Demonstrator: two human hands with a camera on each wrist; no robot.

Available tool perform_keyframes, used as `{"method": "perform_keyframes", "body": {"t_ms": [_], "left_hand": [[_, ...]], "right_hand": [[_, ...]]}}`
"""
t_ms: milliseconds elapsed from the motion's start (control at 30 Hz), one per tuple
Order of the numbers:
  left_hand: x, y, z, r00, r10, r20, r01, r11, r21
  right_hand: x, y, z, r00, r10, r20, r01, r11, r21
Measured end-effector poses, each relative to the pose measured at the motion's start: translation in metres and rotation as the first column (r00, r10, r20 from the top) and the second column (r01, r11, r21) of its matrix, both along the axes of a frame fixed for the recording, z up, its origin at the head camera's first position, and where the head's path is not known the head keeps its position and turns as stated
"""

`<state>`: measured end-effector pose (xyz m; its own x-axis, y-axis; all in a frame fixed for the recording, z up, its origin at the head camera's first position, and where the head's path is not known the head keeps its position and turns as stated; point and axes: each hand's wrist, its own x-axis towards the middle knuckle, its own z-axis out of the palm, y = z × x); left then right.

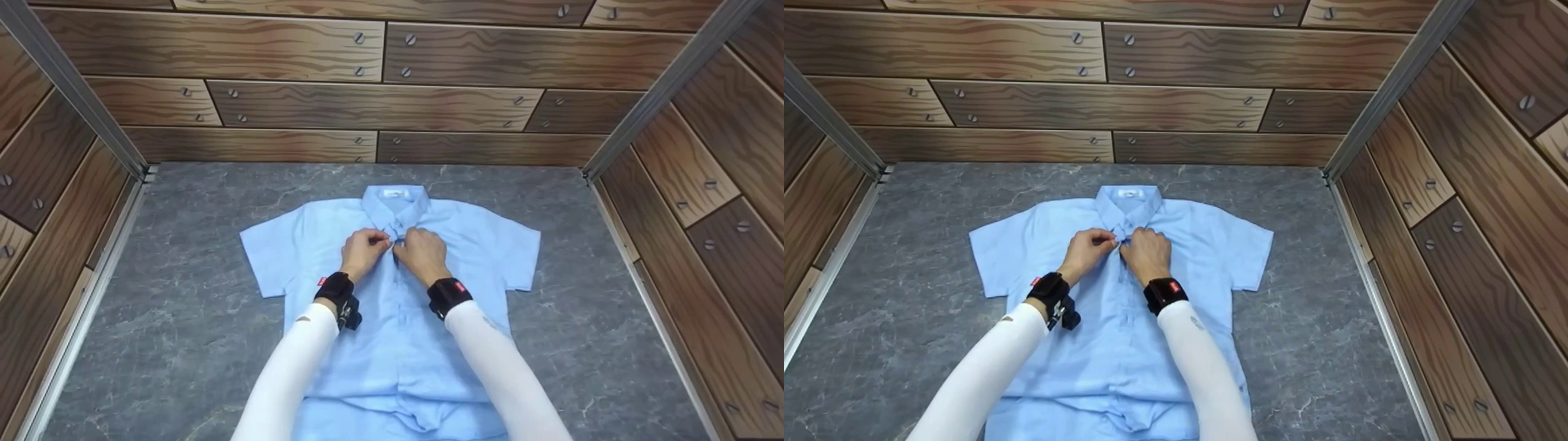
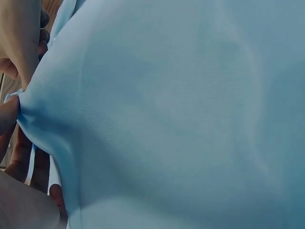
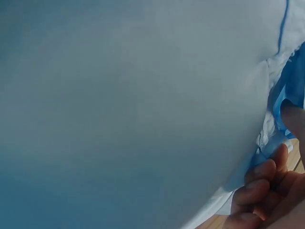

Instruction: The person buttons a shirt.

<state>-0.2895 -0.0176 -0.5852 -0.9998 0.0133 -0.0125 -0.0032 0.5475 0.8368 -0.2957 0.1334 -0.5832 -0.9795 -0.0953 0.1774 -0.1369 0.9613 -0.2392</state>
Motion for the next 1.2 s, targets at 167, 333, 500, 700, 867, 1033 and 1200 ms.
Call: {"method": "perform_keyframes", "body": {"t_ms": [167,333,500,700,867,1033,1200], "left_hand": [[0.0,0.0,0.0,1.0,0.004,0.007,-0.004,1.0,0.006],[-0.002,0.001,-0.001,1.0,-0.004,0.015,0.004,1.0,0.01],[-0.002,0.001,0.0,1.0,-0.003,0.016,0.003,1.0,0.008],[-0.001,-0.001,-0.001,1.0,-0.004,-0.002,0.004,1.0,-0.003],[-0.002,-0.001,-0.002,1.0,-0.004,0.0,0.004,1.0,0.011],[-0.002,0.001,-0.002,1.0,-0.002,-0.003,0.002,1.0,0.005],[-0.002,0.003,-0.002,1.0,-0.009,0.014,0.009,1.0,-0.007]], "right_hand": [[-0.003,-0.003,0.0,0.999,-0.043,0.026,0.041,0.997,0.059],[-0.004,-0.002,0.0,0.994,-0.076,0.074,0.069,0.993,0.092],[-0.003,0.0,-0.002,0.995,-0.073,0.069,0.071,0.997,0.043],[0.003,0.006,0.002,0.997,-0.014,0.078,0.023,0.992,-0.121],[0.008,0.014,0.006,0.997,-0.005,0.078,0.025,0.968,-0.249],[0.009,0.021,0.009,0.992,0.015,0.128,0.038,0.917,-0.398],[0.006,0.028,0.01,0.978,0.038,0.207,0.079,0.846,-0.527]]}}
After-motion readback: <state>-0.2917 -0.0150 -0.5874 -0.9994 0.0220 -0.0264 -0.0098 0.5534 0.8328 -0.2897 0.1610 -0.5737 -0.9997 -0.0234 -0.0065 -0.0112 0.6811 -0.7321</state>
